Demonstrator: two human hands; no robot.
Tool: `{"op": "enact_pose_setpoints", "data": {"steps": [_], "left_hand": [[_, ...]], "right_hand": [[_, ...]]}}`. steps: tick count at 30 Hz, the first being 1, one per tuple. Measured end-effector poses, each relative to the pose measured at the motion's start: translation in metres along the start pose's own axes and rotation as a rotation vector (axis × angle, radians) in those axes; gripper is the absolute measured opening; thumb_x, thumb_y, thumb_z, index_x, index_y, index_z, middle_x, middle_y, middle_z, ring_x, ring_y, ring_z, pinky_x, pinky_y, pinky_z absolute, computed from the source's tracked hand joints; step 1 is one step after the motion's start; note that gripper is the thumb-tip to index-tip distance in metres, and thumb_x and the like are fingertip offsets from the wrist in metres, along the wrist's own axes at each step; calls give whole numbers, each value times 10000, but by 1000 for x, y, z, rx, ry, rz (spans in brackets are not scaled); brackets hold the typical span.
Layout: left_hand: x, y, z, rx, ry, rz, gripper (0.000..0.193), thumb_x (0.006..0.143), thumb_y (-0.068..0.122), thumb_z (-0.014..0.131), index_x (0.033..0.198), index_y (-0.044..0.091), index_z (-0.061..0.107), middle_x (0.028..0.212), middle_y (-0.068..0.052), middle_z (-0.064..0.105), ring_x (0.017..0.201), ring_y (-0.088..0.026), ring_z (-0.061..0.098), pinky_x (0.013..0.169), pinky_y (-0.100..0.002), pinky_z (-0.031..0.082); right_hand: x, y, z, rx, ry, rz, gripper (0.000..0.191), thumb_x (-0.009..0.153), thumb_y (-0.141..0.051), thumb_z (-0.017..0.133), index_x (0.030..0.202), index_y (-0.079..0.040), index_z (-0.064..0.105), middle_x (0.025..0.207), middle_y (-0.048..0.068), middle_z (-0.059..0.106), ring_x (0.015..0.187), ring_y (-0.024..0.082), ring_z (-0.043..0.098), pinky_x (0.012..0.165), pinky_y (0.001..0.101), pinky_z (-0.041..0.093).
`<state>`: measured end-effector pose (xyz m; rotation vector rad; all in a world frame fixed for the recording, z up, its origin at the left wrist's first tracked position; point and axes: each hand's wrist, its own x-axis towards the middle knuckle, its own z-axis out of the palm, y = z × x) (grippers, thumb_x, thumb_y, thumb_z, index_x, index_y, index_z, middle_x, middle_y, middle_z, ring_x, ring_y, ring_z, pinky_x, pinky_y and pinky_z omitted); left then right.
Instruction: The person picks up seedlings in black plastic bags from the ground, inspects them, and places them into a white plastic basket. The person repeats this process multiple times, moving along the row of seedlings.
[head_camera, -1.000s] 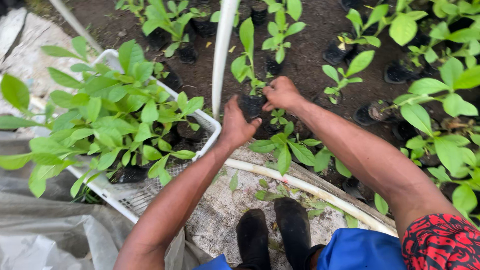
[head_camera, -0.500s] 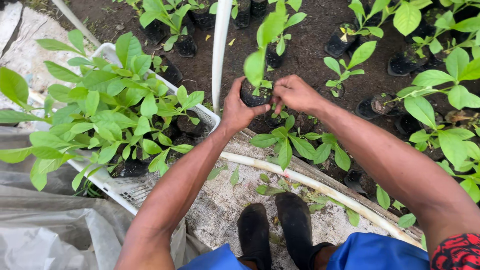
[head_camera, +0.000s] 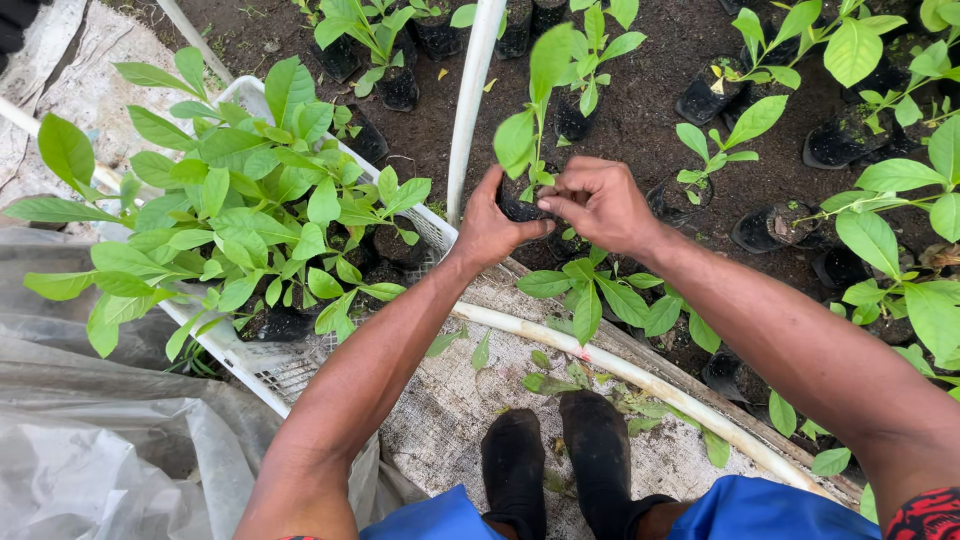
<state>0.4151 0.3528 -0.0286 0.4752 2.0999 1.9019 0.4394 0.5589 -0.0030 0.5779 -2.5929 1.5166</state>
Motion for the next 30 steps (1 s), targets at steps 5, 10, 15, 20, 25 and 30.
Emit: {"op": "enact_pose_setpoints", "data": {"steps": [5, 10, 15, 20, 25, 30], "left_hand": [[-1, -8, -3, -86, -9, -3, 861, 663, -10, 930, 1402, 10, 490, 1321, -121, 650, 1238, -222, 635, 1141, -362, 480], [-1, -14, -13, -203, -69, -57, 949, 625, -47, 897, 1462, 12, 453, 1302, -92, 650, 1191, -205, 653, 1090, -346, 531], [0, -17, -18, -266, -122, -79, 930, 613, -83, 875, 1455, -20, 484, 1249, -110, 668, 1142, -207, 675, 1043, -347, 566], [-1, -15, -15, -228, -121, -91, 946, 626, -65, 879, 1473, -7, 462, 1255, -98, 684, 1149, -195, 679, 1072, -333, 545], [-4, -11, -12, -155, -11, -107, 876, 631, -25, 892, 1407, -6, 487, 1218, -91, 692, 1117, -184, 694, 1043, -326, 564], [-6, -9, -11, -143, 37, -72, 806, 615, 19, 898, 1335, 12, 536, 1160, -87, 709, 1060, -178, 701, 976, -324, 579]], "right_hand": [[5, 15, -10, 133, 131, 187, 48, 1004, -81, 742, 1027, -40, 733, 937, 15, 721, 754, 59, 652, 670, 221, 577], [6, 4, -28, -87, 69, 322, 474, 846, 45, 646, 1289, -124, 661, 1164, 28, 621, 739, 64, 602, 648, 228, 572], [2, -5, -16, 27, -81, 117, 195, 874, -44, 790, 1067, -50, 768, 1003, 65, 655, 654, 93, 509, 557, 255, 433], [6, 9, -6, -10, 32, 203, 43, 999, -90, 742, 998, -49, 755, 936, 43, 679, 703, 78, 563, 591, 251, 496], [4, 9, -8, -151, 126, 253, 167, 920, -43, 719, 1080, -63, 762, 1030, 40, 671, 745, 47, 622, 665, 214, 556], [-2, -7, 9, -25, 53, 210, 268, 861, -103, 825, 1109, -23, 760, 973, 63, 640, 651, 77, 536, 560, 228, 459]]}}
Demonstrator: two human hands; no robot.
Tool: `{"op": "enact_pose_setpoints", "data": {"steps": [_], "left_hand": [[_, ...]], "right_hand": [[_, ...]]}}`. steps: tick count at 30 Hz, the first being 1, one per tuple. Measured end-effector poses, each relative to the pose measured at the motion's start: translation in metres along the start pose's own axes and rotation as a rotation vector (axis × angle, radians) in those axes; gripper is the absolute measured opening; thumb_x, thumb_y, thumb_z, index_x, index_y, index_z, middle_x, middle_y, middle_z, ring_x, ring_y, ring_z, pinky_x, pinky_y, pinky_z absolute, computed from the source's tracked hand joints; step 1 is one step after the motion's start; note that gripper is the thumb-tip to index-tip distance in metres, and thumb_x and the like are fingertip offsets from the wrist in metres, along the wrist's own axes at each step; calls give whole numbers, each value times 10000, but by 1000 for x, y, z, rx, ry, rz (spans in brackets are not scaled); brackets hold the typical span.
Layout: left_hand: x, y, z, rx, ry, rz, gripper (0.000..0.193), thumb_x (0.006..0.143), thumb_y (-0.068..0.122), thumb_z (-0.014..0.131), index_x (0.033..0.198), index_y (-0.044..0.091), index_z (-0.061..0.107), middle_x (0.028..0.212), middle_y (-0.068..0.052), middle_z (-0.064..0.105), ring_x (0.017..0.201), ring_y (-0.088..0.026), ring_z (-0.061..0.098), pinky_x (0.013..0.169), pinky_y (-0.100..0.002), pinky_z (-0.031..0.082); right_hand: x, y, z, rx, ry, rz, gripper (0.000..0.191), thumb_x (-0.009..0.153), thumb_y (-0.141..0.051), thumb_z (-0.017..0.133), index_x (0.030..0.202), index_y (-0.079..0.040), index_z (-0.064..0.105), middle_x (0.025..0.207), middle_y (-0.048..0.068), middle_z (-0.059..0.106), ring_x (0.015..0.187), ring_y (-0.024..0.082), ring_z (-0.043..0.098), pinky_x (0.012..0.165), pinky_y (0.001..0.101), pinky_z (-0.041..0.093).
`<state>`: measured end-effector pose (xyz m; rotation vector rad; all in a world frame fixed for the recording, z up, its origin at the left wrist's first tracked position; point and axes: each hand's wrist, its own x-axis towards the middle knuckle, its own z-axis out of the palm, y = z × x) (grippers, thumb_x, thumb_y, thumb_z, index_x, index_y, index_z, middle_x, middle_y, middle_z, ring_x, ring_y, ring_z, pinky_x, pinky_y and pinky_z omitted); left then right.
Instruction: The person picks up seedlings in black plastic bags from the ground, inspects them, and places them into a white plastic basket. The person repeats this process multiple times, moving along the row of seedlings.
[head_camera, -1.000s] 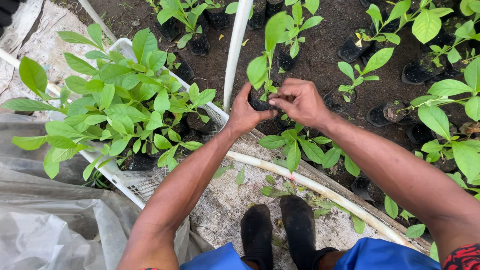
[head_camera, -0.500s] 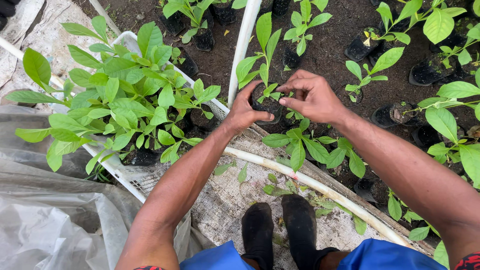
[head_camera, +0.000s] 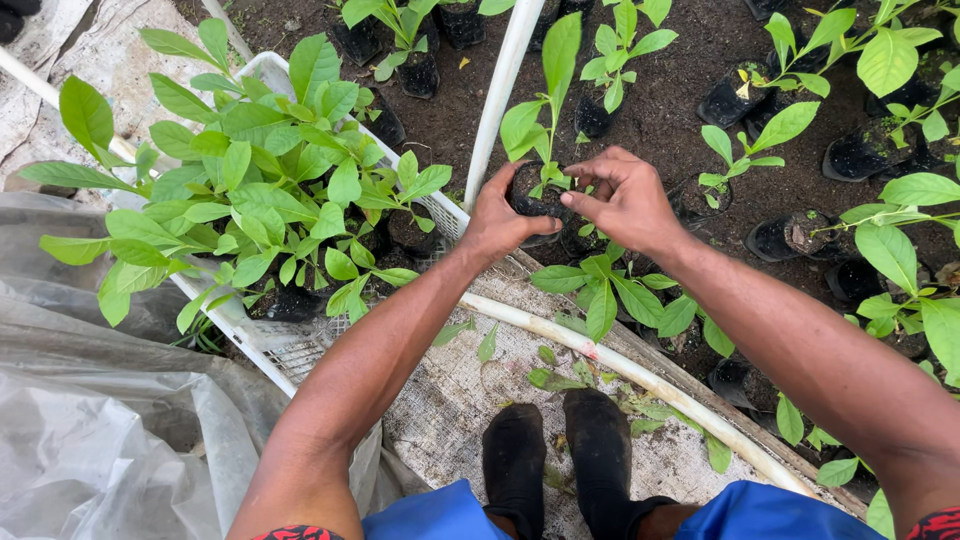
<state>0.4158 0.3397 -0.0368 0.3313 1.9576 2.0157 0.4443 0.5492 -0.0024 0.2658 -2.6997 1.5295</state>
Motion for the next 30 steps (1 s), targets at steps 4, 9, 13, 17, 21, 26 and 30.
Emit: {"op": "enact_pose_setpoints", "data": {"steps": [4, 9, 13, 17, 21, 26, 30], "left_hand": [[-2, -1, 1, 120, 38, -14, 801, 601, 64, 921, 1312, 16, 557, 1125, -76, 716, 1023, -172, 707, 945, -317, 587], [-3, -4, 0, 225, 65, 53, 815, 604, 66, 945, 1321, 13, 561, 1153, -78, 704, 1058, -170, 689, 975, -317, 559], [-3, -5, -1, 146, 27, 4, 827, 587, 52, 932, 1326, 17, 562, 1159, -76, 704, 1053, -165, 692, 977, -314, 575], [-4, -3, 0, 54, 6, -12, 874, 586, 16, 908, 1373, 28, 529, 1193, -72, 692, 1076, -162, 685, 997, -313, 568], [-2, -2, -2, 58, 0, -45, 852, 600, -3, 913, 1361, 9, 531, 1186, -92, 695, 1077, -176, 697, 1008, -322, 576], [0, -3, -1, 78, 31, -73, 846, 605, 31, 914, 1357, 11, 526, 1164, -85, 703, 1064, -179, 700, 1007, -325, 570], [2, -4, 2, 145, 58, -52, 845, 596, 64, 934, 1340, 10, 537, 1144, -81, 706, 1058, -178, 700, 992, -323, 572]], "right_hand": [[5, -5, 9, -37, 27, -9, 234, 836, -112, 858, 994, 19, 745, 895, 58, 646, 660, 72, 563, 562, 242, 477], [10, -3, 12, -101, 1, 97, 142, 890, -89, 795, 941, 22, 722, 784, 43, 682, 638, 69, 581, 567, 277, 489], [12, -2, 9, -96, -39, 105, 85, 945, -46, 705, 985, 28, 709, 802, 47, 710, 664, 72, 607, 571, 288, 497], [16, -3, 2, 48, -79, 249, 113, 998, -84, 649, 1038, 22, 656, 819, 62, 685, 602, 93, 634, 515, 282, 556], [18, -1, -3, 20, -62, 269, 108, 1008, -62, 617, 1074, 16, 649, 832, 77, 687, 602, 100, 638, 510, 273, 567], [13, 6, -2, 112, -154, 114, 122, 939, -30, 677, 1050, 20, 662, 816, 73, 685, 636, 70, 661, 559, 231, 599], [11, 12, 7, 35, -67, -27, 130, 919, -44, 783, 897, 42, 689, 881, 82, 638, 664, 72, 615, 544, 243, 538]]}}
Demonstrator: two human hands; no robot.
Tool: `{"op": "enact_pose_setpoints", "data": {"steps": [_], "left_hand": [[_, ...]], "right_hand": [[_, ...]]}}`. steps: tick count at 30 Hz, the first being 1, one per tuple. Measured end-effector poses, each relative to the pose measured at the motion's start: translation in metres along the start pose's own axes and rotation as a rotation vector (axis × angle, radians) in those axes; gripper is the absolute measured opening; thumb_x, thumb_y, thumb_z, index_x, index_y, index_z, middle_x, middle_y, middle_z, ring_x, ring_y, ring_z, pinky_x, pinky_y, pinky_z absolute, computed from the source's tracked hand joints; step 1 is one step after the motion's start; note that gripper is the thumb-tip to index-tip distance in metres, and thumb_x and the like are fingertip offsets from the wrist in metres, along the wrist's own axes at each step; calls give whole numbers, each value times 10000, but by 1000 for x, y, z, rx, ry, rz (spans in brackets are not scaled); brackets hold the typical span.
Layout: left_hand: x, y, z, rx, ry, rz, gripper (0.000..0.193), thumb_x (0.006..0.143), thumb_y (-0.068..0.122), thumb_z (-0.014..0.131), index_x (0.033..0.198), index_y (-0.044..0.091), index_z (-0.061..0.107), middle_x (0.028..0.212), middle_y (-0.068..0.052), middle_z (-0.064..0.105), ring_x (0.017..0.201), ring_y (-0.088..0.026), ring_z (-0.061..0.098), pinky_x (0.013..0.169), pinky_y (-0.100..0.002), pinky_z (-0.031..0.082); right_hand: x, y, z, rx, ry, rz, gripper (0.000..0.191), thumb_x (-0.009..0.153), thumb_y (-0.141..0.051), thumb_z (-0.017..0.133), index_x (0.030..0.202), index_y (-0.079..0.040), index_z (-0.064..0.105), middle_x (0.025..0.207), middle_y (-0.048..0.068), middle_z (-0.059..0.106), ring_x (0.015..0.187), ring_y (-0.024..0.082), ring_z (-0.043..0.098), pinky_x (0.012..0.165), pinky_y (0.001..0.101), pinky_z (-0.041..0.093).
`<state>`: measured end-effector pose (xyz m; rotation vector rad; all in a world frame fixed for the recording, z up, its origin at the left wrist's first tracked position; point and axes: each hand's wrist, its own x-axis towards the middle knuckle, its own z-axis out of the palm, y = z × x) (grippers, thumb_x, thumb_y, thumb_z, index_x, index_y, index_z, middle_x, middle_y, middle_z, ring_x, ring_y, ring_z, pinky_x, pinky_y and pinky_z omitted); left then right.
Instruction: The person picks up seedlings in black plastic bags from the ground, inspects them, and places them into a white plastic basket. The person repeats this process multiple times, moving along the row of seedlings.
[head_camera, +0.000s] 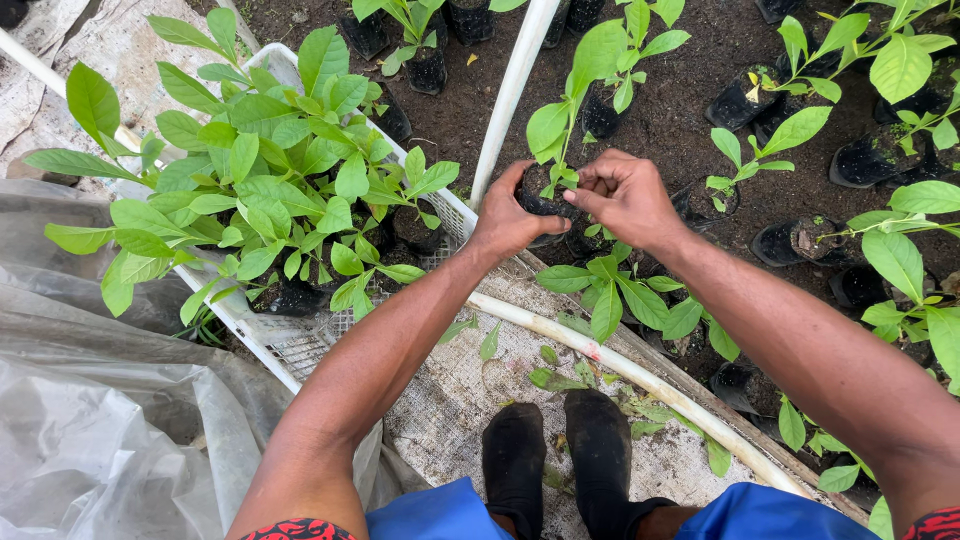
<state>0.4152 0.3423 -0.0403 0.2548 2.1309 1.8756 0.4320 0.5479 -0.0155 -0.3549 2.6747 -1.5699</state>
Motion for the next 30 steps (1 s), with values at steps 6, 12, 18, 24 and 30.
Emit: {"op": "enact_pose_setpoints", "data": {"steps": [6, 12, 18, 24, 30], "left_hand": [[-2, -3, 1, 28, -11, 46, 844, 596, 41, 943, 1337, 10, 539, 1179, -94, 691, 1092, -190, 684, 1023, -322, 545], [-15, -12, -10, -183, -99, 88, 839, 623, 10, 911, 1370, 24, 530, 1239, -79, 685, 1149, -192, 674, 1060, -342, 551], [-40, -10, -25, 30, 3, 330, 931, 599, 218, 1002, 1381, 28, 533, 1286, -131, 623, 1229, -252, 622, 1105, -386, 501], [-82, 42, -68, 244, 21, 263, 996, 659, 499, 960, 1372, 6, 469, 1327, -196, 565, 1252, -311, 614, 1079, -426, 514], [-139, 131, -197, 575, -368, -217, 707, 722, 531, 835, 1173, 32, 615, 1155, -108, 680, 869, -247, 748, 658, -368, 658]], "right_hand": [[7, 11, 1, -9, 8, 170, 51, 968, -30, 688, 995, 11, 674, 932, 70, 664, 659, 91, 617, 538, 274, 544], [10, 8, -18, -556, 21, 122, 667, 769, 99, 711, 1407, -1, 542, 1312, 235, 560, 1095, 339, 646, 892, 443, 587], [9, -43, -2, -310, -521, 20, 1267, 621, -143, 960, 1654, -25, 237, 1432, 253, 577, 1279, 380, 614, 1077, 480, 492], [14, -98, 29, -129, -504, -139, 984, 550, -189, 940, 1430, -36, 528, 1283, 126, 671, 1183, 260, 653, 1050, 429, 516], [19, -140, 78, -135, -559, -250, 937, 492, -263, 981, 1290, -27, 551, 1141, 140, 648, 1118, 287, 639, 1003, 430, 510]]}}
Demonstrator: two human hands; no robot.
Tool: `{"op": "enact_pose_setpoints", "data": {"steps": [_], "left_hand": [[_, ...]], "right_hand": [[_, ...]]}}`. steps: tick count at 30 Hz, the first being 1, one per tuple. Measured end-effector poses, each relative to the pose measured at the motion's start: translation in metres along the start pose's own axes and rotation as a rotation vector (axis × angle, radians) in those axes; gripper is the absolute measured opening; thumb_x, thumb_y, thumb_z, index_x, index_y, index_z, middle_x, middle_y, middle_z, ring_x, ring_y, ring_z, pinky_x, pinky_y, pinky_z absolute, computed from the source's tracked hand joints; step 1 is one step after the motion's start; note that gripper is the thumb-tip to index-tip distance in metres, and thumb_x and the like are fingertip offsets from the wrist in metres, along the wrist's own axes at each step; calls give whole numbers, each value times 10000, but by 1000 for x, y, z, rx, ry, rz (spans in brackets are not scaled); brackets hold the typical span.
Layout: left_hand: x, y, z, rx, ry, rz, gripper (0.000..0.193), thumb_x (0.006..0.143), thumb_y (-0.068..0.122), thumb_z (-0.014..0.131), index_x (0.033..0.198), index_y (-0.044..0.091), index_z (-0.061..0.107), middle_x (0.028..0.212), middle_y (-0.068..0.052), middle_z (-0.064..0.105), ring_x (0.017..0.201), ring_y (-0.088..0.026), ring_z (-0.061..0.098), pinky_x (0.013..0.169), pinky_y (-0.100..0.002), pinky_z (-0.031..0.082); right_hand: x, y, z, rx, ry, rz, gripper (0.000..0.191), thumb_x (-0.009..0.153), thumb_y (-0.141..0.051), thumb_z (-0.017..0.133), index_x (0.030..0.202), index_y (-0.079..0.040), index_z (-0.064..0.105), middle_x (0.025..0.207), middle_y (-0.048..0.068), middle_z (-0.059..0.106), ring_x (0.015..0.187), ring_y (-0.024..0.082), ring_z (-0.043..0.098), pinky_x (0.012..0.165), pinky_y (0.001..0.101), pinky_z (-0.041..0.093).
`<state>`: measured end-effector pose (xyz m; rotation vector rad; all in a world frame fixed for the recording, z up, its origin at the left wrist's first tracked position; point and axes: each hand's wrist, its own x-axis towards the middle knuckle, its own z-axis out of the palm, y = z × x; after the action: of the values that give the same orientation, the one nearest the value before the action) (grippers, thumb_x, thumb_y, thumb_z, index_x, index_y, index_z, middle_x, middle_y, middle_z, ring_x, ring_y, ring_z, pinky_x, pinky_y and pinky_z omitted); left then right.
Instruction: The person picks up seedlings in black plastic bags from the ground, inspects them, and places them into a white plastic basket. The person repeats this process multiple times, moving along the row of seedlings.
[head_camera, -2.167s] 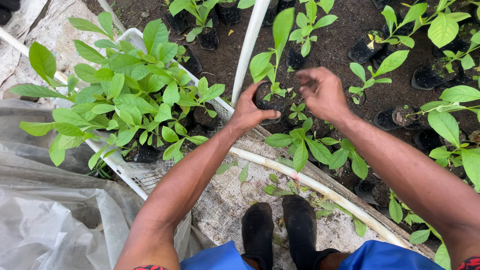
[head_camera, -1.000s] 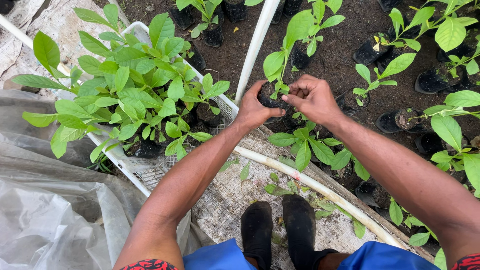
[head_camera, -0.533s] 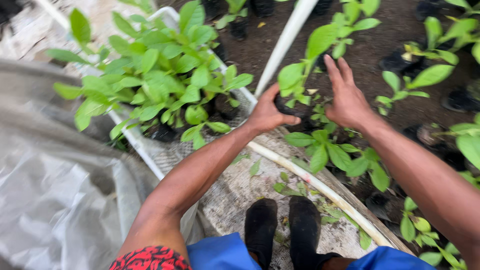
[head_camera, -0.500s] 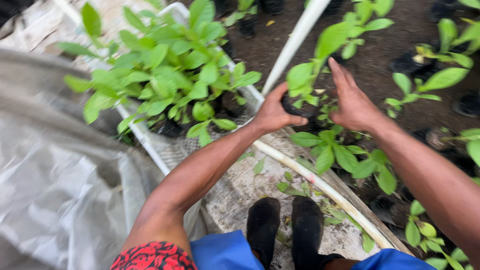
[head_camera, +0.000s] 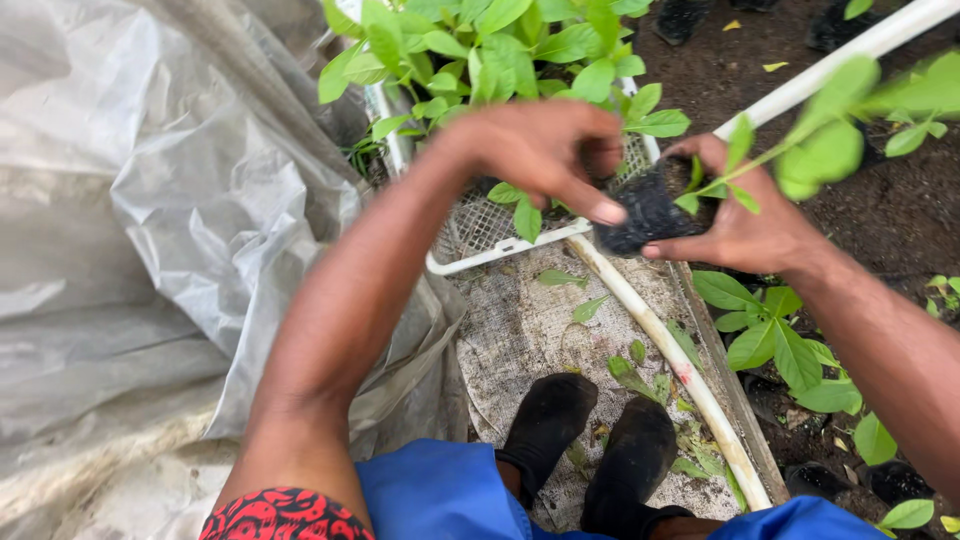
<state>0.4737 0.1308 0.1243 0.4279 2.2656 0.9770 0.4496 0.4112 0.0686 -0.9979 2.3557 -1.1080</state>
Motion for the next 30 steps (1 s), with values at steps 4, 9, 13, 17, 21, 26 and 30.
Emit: {"op": "enact_pose_setpoints", "data": {"steps": [4, 9, 13, 17, 21, 26, 30], "left_hand": [[-59, -25, -40, 71, -19, -269, 503, 859, 484, 697, 1065, 26, 726, 1047, -115, 786, 919, -218, 796, 661, -361, 663], [-61, -97, -22, -277, 263, -689, 756, 1005, 673, 328, 1264, 18, 604, 1130, -179, 709, 973, -285, 762, 733, -482, 669], [-55, -171, -9, -600, 274, -643, 858, 941, 746, 293, 1278, 23, 607, 1114, -195, 711, 929, -306, 752, 710, -506, 666], [-30, -210, 4, -734, 220, -671, 940, 864, 815, 283, 1298, 42, 595, 1097, -206, 717, 867, -336, 750, 689, -510, 656], [-6, -203, 31, -887, 184, -636, 1028, 786, 884, 274, 1318, 61, 584, 1080, -216, 723, 805, -366, 747, 669, -514, 645], [8, -176, 42, -990, 252, -509, 1052, 788, 874, 202, 1480, 122, 453, 1300, -226, 650, 970, -396, 714, 761, -528, 629], [17, -142, 24, -894, 217, -415, 1026, 821, 838, 165, 1574, 157, 314, 1511, -190, 515, 1129, -416, 661, 834, -524, 613]], "right_hand": [[31, -33, 36, 69, -143, -119, 912, 504, -278, 974, 1269, -44, 537, 1158, 132, 596, 1126, 307, 614, 990, 442, 506], [72, -70, 90, -32, -87, -448, 801, 621, -309, 973, 1240, -35, 546, 1134, 177, 593, 1088, 341, 631, 957, 449, 535], [117, -83, 134, -299, -242, -340, 424, 745, -319, 875, 1072, -132, 682, 1072, 129, 678, 1034, 320, 675, 890, 463, 554], [149, -78, 166, -486, -367, 6, 769, 655, -229, 852, 1285, 57, 516, 1028, 206, 713, 916, 364, 733, 811, 475, 597], [149, -52, 174, -605, -388, 38, 811, 705, -303, 838, 1370, 2, 486, 1083, 184, 702, 1009, 346, 693, 814, 475, 582], [137, -20, 168, -729, -255, 16, 594, 808, -337, 774, 1261, 5, 597, 1205, 211, 642, 1116, 365, 635, 761, 464, 598], [116, -6, 149, -471, -160, -111, 375, 806, -213, 716, 1130, -24, 700, 1097, 235, 693, 1014, 385, 700, 768, 485, 606]]}}
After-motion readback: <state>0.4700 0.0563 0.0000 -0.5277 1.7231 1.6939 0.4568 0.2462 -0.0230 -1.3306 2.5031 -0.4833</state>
